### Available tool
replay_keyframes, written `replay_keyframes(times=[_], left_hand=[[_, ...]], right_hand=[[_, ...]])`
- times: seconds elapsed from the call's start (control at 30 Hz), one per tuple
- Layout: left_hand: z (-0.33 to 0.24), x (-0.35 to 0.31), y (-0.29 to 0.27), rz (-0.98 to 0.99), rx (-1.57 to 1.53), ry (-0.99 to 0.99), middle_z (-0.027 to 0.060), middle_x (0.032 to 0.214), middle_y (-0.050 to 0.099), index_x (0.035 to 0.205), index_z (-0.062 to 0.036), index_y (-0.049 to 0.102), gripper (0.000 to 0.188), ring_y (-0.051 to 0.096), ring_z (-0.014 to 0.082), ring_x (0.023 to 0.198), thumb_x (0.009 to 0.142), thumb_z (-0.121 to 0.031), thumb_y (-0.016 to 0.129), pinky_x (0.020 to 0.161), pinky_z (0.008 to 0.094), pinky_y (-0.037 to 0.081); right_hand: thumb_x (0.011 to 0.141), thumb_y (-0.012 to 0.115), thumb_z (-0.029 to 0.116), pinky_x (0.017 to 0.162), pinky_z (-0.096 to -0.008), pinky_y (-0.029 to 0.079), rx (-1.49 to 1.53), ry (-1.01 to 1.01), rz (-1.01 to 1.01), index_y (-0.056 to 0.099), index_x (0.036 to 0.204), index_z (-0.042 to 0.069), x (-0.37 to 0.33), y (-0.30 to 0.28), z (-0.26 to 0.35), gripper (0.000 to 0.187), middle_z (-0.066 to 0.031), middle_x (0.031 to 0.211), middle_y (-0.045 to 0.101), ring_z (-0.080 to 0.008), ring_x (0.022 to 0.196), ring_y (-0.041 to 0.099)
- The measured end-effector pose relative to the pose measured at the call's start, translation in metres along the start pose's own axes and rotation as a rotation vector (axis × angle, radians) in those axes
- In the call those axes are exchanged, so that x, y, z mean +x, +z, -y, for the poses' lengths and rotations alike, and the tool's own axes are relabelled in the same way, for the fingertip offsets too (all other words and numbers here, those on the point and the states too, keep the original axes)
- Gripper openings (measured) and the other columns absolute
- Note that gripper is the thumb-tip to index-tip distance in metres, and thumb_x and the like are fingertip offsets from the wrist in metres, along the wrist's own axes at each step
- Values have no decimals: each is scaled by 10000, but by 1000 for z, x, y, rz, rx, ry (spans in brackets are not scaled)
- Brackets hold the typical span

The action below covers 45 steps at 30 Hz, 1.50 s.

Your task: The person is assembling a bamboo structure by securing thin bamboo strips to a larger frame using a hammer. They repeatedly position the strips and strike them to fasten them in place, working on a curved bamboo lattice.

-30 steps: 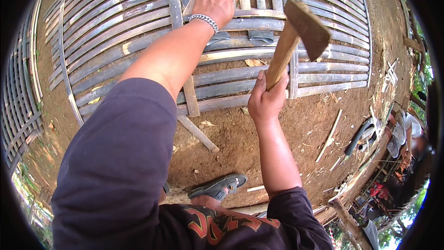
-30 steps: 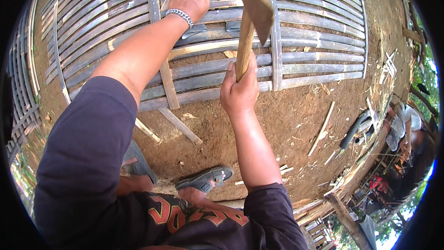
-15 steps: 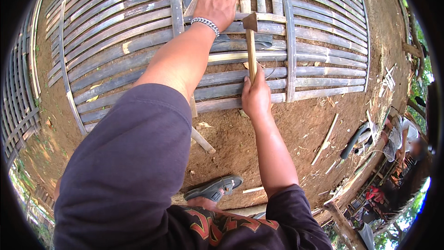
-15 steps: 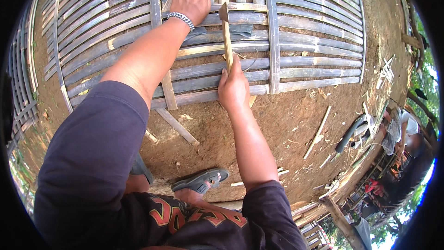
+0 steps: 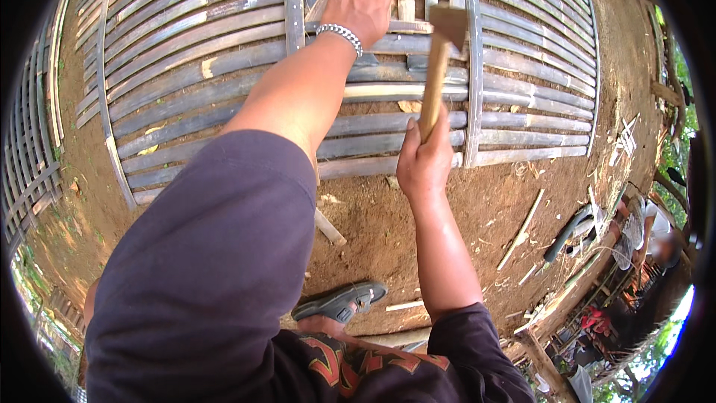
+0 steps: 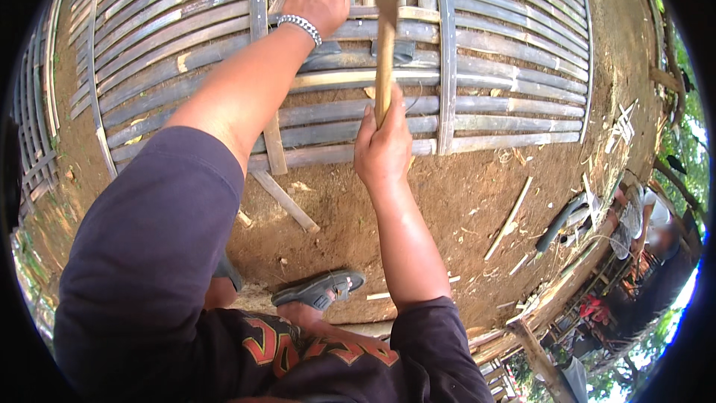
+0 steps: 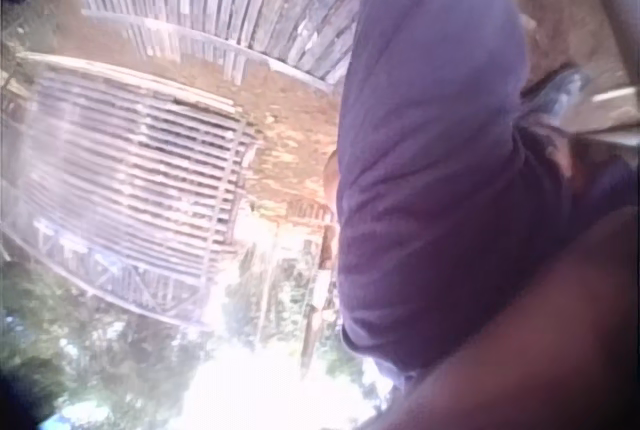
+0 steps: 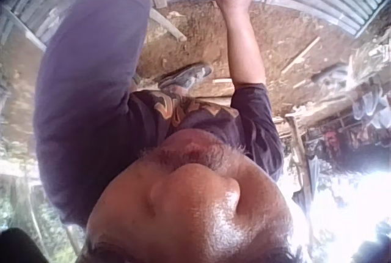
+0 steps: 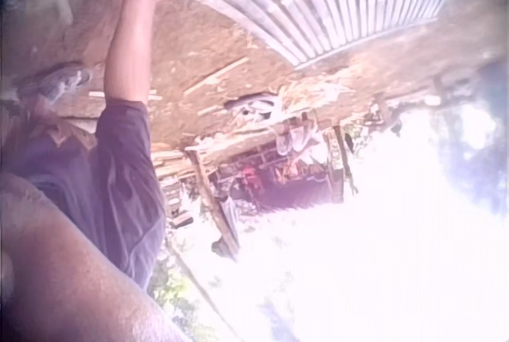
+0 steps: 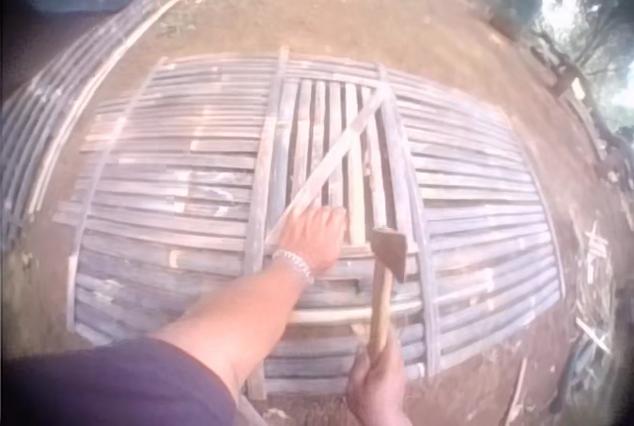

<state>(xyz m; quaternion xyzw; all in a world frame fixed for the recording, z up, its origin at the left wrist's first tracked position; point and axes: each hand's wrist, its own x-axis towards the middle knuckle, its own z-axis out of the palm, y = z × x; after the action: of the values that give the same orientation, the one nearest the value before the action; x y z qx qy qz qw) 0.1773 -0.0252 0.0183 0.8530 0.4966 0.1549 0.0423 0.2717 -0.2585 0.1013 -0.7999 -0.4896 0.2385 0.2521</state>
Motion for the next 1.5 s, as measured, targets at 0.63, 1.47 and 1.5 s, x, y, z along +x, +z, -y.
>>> replay_keyframes(times=[0.63, 1.47, 1.5], left_hand=[[-5, -2, -5, 43, -74, -15, 58, 1014, 694, 1114, -130, 614, 205, 670, 196, 976, 994, -179, 455, 920, 408, 409], [-5, -1, -8, 37, -114, -44, 72, 937, 702, 1043, -109, 616, 150, 687, 245, 909, 957, -155, 502, 872, 428, 428], [-5, -2, -8, 41, -120, -47, 73, 934, 702, 1042, -109, 614, 149, 686, 246, 909, 956, -154, 502, 871, 430, 426]], right_hand=[[987, 595, 126, 727, -550, 539, -201, 96, 110, 455, 1378, 67, -1, 7, -25, 419, -297, 956, 675, -506, 894, 673], [1017, 566, 105, 642, -353, 519, 314, -101, -157, 491, 1077, -19, 4, -12, -12, 157, -117, 737, 601, -248, 632, 618], [1013, 558, 83, 641, -319, 493, 558, -298, -192, 499, 1062, -16, 2, -14, -18, 125, -85, 716, 569, -218, 604, 578]])
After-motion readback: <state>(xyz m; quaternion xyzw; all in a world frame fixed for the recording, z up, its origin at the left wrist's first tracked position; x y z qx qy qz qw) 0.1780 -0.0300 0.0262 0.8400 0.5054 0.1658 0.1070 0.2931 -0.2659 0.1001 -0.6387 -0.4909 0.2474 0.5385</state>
